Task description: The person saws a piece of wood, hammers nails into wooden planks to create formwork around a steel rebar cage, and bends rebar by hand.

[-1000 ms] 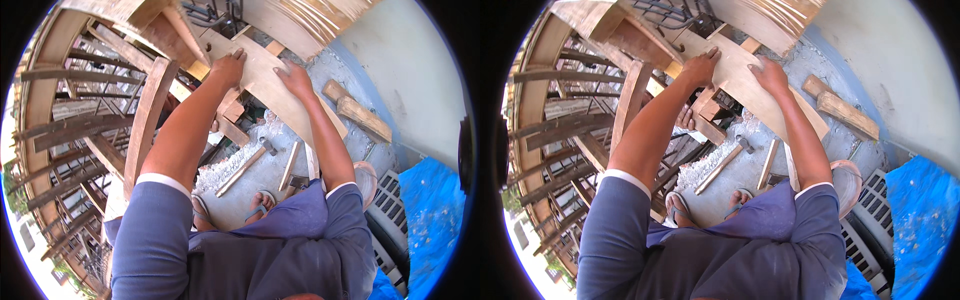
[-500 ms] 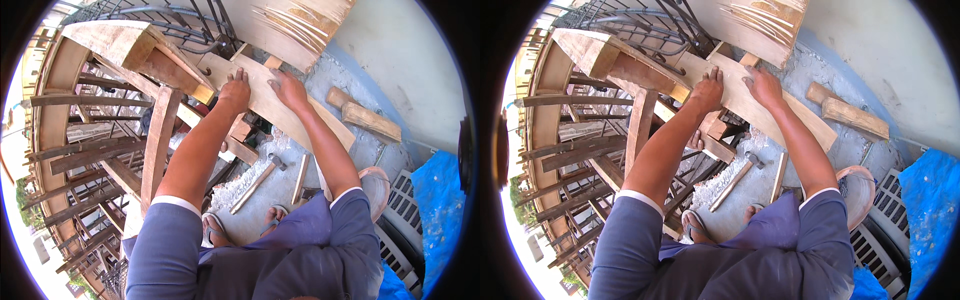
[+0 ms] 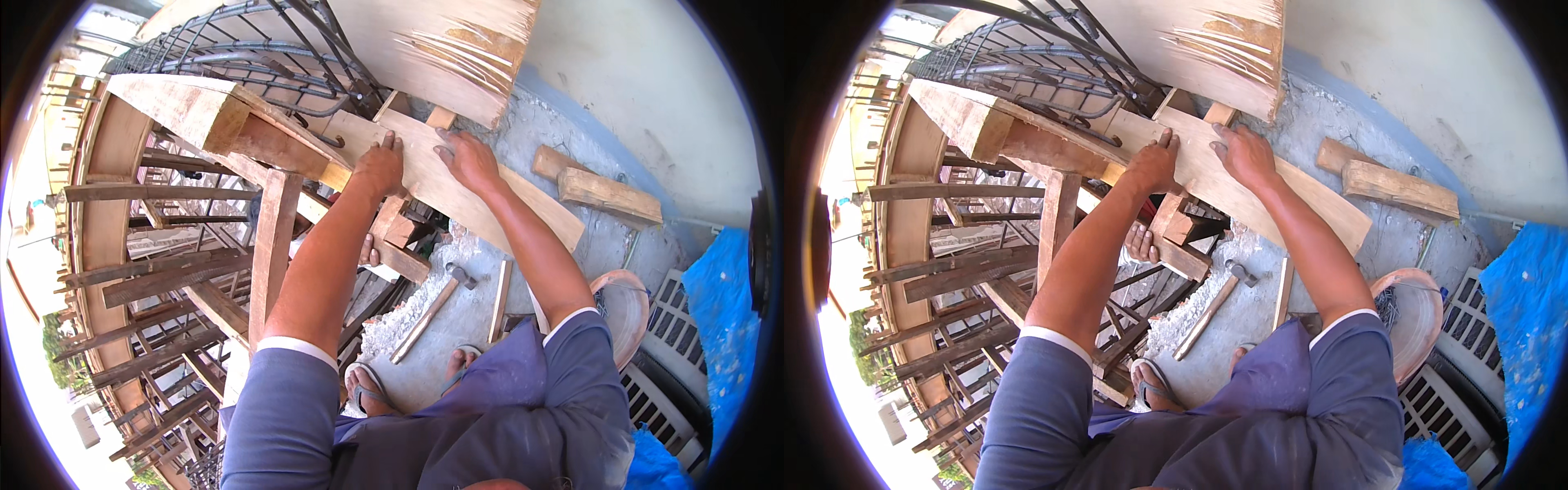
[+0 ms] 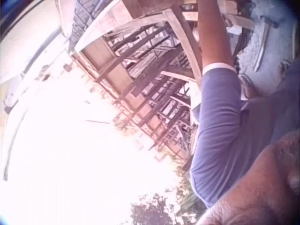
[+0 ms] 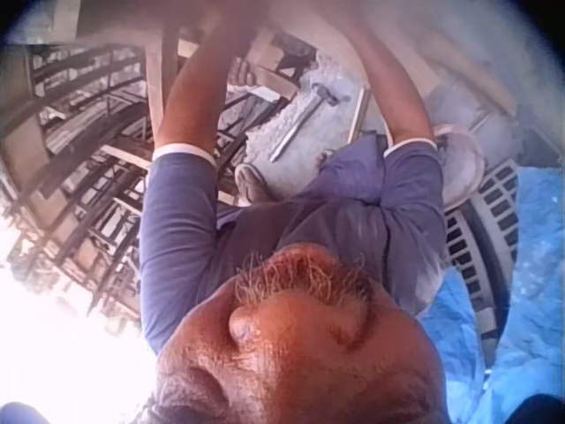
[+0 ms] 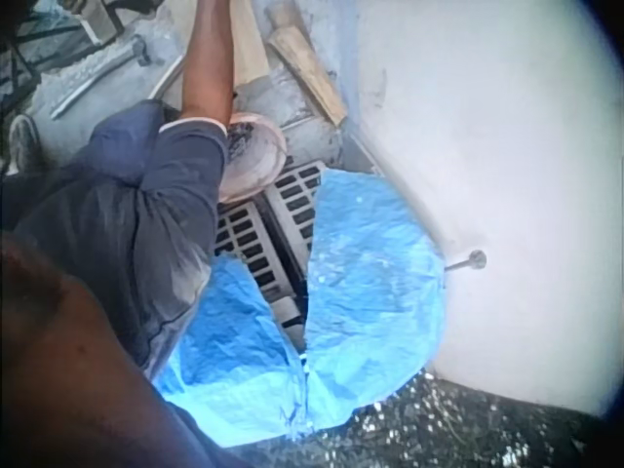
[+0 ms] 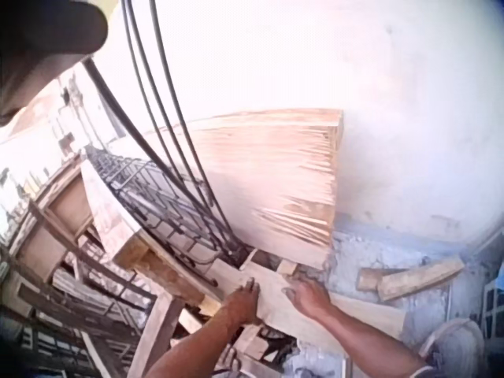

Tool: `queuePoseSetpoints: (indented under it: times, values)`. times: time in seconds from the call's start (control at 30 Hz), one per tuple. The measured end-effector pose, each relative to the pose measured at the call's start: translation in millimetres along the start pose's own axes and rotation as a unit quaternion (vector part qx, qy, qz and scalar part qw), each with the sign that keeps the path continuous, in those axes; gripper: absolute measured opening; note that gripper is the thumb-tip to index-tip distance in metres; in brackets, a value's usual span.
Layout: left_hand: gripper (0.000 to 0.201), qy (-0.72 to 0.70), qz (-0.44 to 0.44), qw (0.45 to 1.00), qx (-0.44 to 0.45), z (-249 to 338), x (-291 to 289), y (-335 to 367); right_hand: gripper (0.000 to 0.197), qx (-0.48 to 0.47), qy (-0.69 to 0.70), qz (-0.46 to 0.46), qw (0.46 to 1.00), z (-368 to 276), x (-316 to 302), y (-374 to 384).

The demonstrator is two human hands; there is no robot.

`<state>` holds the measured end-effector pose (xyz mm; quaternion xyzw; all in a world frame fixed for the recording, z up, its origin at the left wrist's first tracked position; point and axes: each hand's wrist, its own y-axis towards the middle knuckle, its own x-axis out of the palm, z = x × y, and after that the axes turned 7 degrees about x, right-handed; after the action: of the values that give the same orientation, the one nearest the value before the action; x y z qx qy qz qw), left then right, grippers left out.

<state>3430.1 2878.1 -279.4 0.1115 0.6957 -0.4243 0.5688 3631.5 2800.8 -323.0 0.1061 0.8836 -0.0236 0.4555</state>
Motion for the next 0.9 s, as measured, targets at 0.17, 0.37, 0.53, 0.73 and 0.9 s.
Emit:
queuePoseSetpoints:
  times: [0.17,0.37,0.53,0.73,0.9]
  values:
    - [0.128,-0.026,0.004,0.999,0.02,-5.0,-2.5,-4.2,0.044,0.009,0.004,-0.011,1.0,1.1,-2.7,-2.0]
    - [0.125,-0.031,0.005,0.999,0.029,-15.7,0.2,-7.1,0.053,0.018,-0.037,-0.024,0.999,11.4,-8.4,-4.3]
    - [0.124,-0.022,0.009,1.0,0.017,-13.0,2.6,-10.0,0.059,0.044,-0.034,-0.091,0.994,27.7,-17.4,-6.6]
    - [0.12,-0.043,0.019,0.999,-0.002,-1.2,1.9,-17.2,0.058,0.09,-0.052,-0.114,0.988,34.6,-42.2,-19.4]
    - [0.099,-0.035,-0.005,0.999,0.003,-9.8,-0.7,-6.6,0.059,0.11,-0.056,-0.1,0.987,54.4,-53.3,-31.8]
